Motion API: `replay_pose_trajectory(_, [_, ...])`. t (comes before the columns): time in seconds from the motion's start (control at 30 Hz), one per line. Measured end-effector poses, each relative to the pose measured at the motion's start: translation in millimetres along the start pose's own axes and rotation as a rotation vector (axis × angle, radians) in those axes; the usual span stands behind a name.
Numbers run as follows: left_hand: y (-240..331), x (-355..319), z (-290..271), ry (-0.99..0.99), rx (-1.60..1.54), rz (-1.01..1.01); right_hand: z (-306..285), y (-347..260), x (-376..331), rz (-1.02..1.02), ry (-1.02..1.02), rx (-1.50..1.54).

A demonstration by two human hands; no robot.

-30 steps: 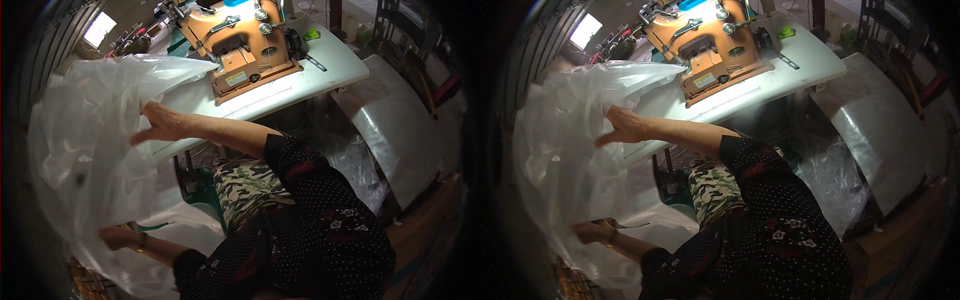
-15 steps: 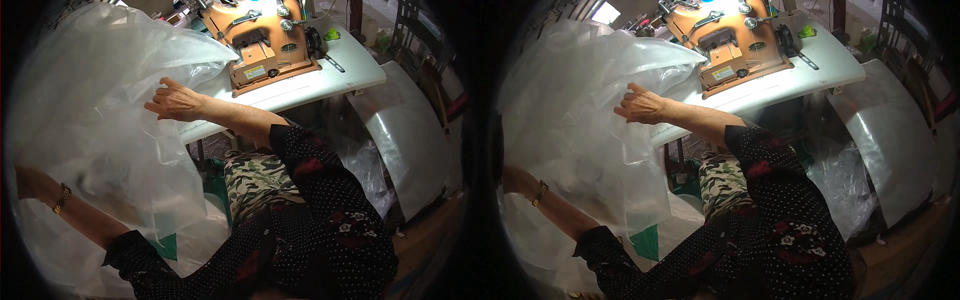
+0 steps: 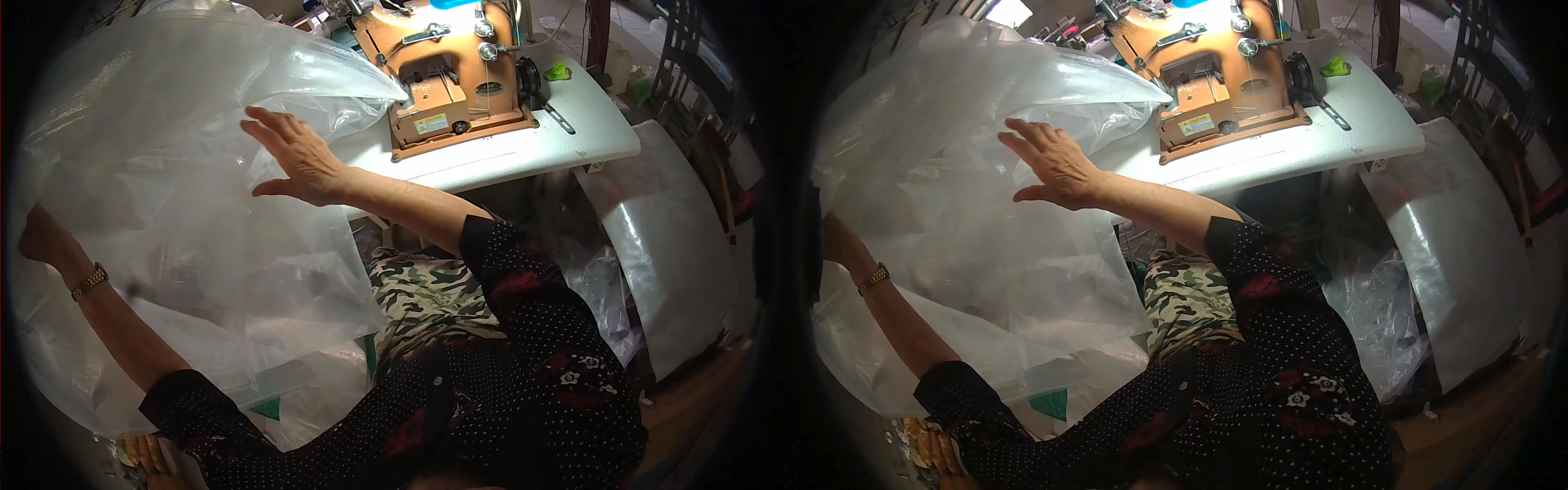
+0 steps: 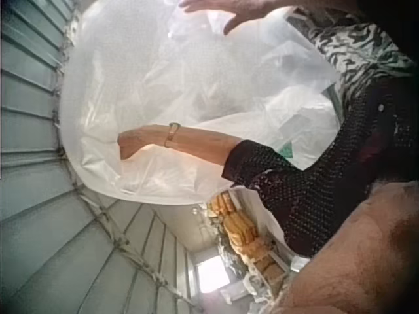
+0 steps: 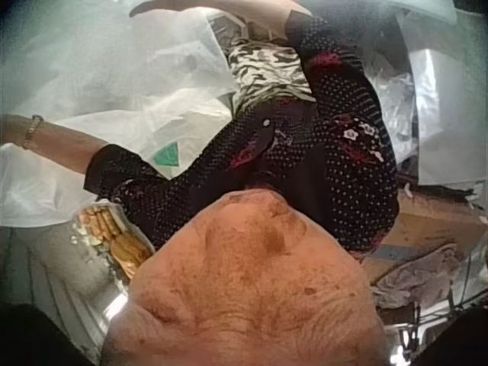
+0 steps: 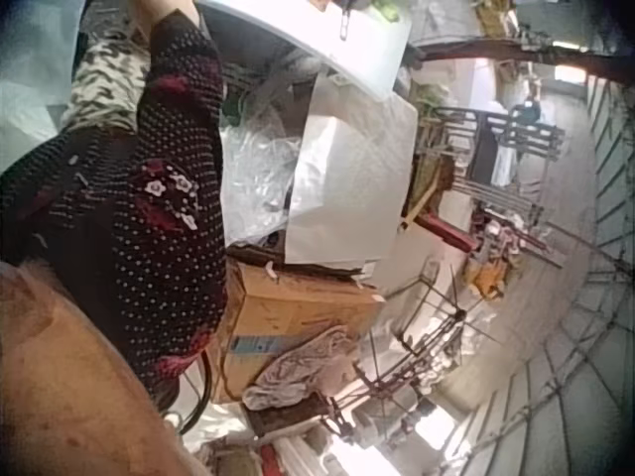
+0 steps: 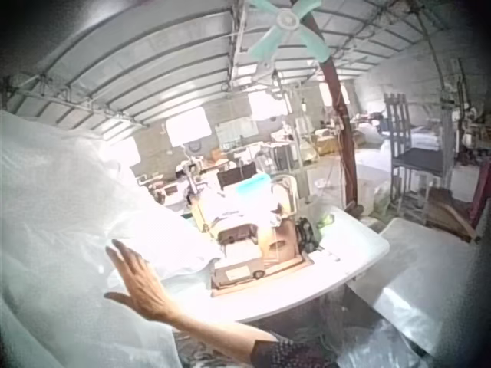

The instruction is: Sewing the edges of large plastic sheets using an industrial sewing machine

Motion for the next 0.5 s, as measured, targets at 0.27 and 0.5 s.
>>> replay_pose_trajectory(0.27, [-27.8, 23.3, 14.3, -0.069, 0.078, -0.021, 23.8, 14.2, 48.4, -0.033, -0.316, -0.32])
replay_pose_trajectory(0.5, [-45.1, 36.7, 18.6, -0.126, 0.111, -0.026, 64.6, -5.7, 56.8, -0.456, -0.622, -0.503])
Point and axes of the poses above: each hand's wrist, its own x-axis towards the middle knuckle, its own z-axis out of the palm, y = z × x, the point moved 7 cm from there along x, towards the middle knuckle, and after that the axes turned 5 degrees about x, right-handed, at the moved point
